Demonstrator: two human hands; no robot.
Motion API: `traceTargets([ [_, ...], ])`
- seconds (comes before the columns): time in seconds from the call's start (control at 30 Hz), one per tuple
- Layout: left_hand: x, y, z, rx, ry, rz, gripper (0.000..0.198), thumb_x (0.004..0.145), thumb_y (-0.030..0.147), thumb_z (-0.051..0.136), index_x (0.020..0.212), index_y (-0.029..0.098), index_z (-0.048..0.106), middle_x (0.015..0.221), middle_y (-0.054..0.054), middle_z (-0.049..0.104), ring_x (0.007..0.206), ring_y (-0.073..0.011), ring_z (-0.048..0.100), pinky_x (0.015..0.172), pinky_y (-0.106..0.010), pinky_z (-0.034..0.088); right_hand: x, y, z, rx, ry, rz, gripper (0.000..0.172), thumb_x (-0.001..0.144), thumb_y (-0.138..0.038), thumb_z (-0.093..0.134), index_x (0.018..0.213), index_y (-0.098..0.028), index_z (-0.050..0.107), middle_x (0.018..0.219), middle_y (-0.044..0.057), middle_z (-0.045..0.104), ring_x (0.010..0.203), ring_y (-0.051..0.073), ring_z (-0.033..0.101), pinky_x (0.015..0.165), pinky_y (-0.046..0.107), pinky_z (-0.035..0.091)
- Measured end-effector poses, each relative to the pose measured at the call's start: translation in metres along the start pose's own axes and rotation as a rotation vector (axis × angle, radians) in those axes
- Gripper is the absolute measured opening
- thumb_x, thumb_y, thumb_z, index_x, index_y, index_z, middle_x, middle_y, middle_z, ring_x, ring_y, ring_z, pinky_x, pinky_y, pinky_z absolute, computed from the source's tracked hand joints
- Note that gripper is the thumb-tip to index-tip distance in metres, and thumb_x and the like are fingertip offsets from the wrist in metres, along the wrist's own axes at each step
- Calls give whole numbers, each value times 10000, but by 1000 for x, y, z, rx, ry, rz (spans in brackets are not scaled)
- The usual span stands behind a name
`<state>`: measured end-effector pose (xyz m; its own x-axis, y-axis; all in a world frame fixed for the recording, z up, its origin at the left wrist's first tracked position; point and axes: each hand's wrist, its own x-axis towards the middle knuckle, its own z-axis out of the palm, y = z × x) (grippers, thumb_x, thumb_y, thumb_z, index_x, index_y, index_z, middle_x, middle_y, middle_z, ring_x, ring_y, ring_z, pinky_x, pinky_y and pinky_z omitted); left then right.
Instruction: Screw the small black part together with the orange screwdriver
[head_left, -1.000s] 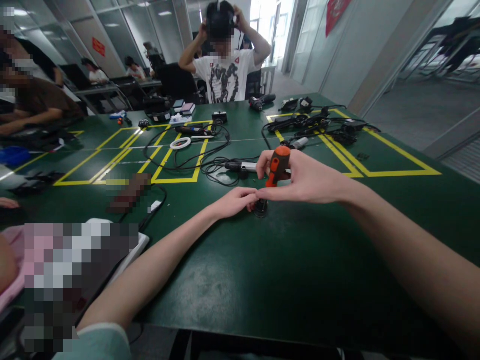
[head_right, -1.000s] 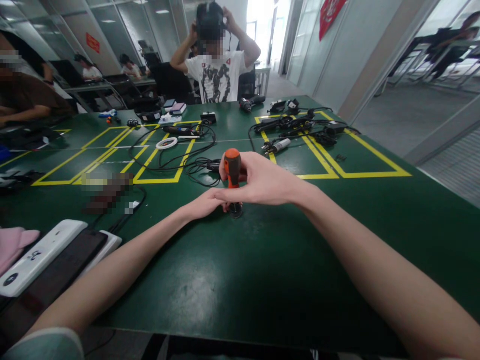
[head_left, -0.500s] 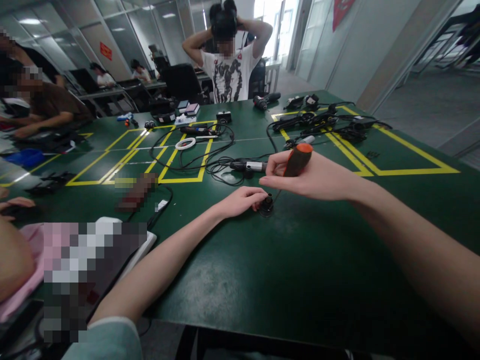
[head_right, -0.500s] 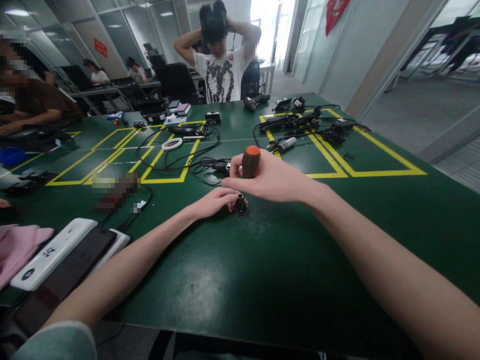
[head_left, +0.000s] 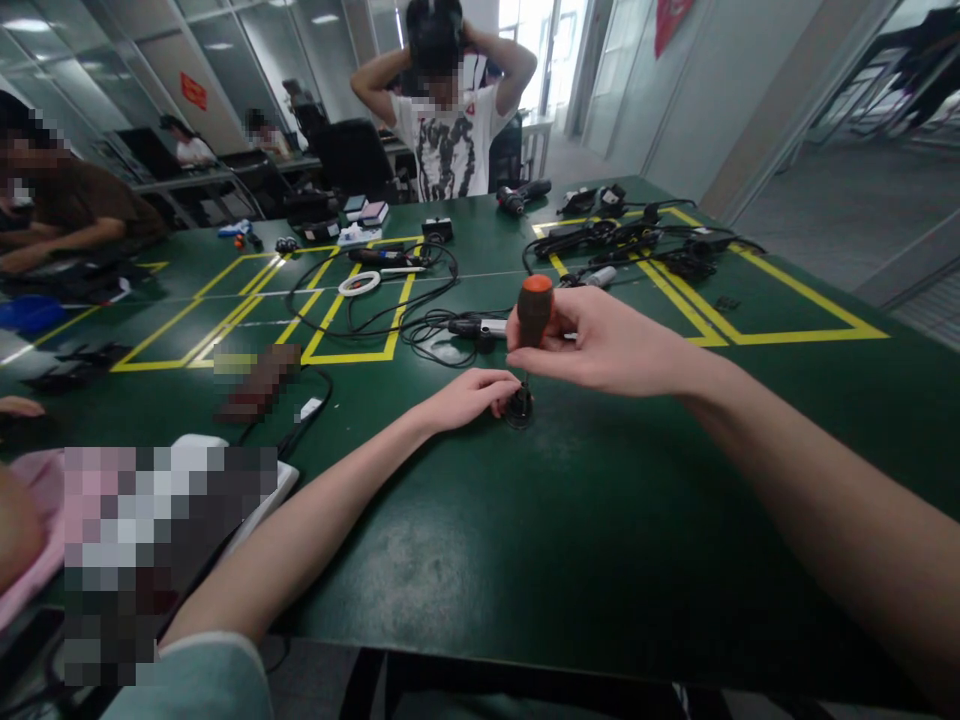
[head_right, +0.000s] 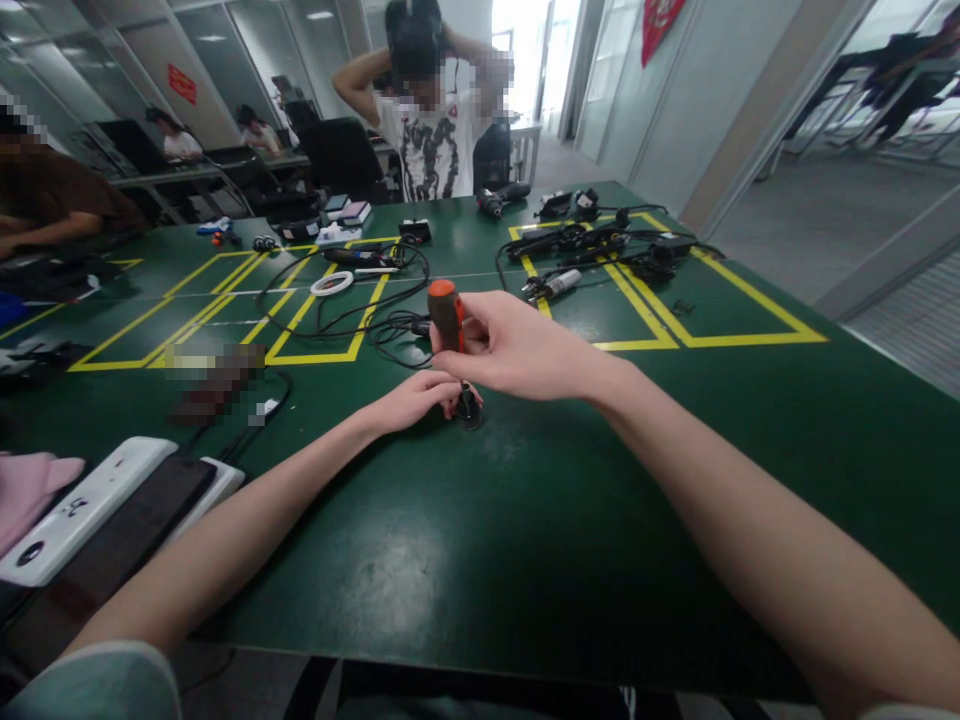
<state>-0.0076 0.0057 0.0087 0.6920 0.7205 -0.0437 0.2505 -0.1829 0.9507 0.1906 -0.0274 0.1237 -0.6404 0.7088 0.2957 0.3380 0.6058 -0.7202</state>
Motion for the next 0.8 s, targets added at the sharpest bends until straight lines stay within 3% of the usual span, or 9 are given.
traceTargets([
  [0.13,-1,1,1,0,-1,-13,319,961,394,520,911,128,688,793,-8,627,679,-104,551,715,-253,475,0,0,0,-18,-5,4,151,780,-265,717,800,-178,595,776,-4,588,660,127,486,588,261,374],
  [0.27,0,-1,1,-2,18,-23,332,959,414,523,900,128,681,750,-4,615,658,-108,545,711,-258,471,0,-1,1,-16,-9,69,214,833,-353,702,747,-181,609,662,-19,569,617,134,497,602,283,370],
  [0.37,1,-2,0,-16,14,-20,309,937,399,532,921,130,684,776,-9,637,657,-108,549,718,-263,476,0,-1,1,-40,40,54,183,806,-337,732,805,-181,638,685,-22,588,621,135,509,606,283,382],
  [0.53,-1,-1,-2,-60,-23,-16,243,780,270,597,956,124,679,813,-2,645,700,-106,566,716,-254,473,-1,-2,-1,-61,32,4,184,798,-322,756,861,-181,656,824,17,655,741,174,586,704,317,481],
  [0.7,-7,2,0,-33,-57,-40,453,657,304,819,1045,116,680,771,24,627,677,-95,538,690,-246,449,-3,-5,-5,120,-12,-19,333,789,-362,818,1027,-183,670,964,50,711,855,217,675,814,378,573],
  [0.8,-8,4,2,-17,-29,-47,529,616,326,876,1057,108,679,805,15,635,691,-91,549,707,-249,465,-4,-4,-8,242,-96,-9,273,809,-303,797,1021,-192,665,986,43,736,904,213,701,854,366,584],
])
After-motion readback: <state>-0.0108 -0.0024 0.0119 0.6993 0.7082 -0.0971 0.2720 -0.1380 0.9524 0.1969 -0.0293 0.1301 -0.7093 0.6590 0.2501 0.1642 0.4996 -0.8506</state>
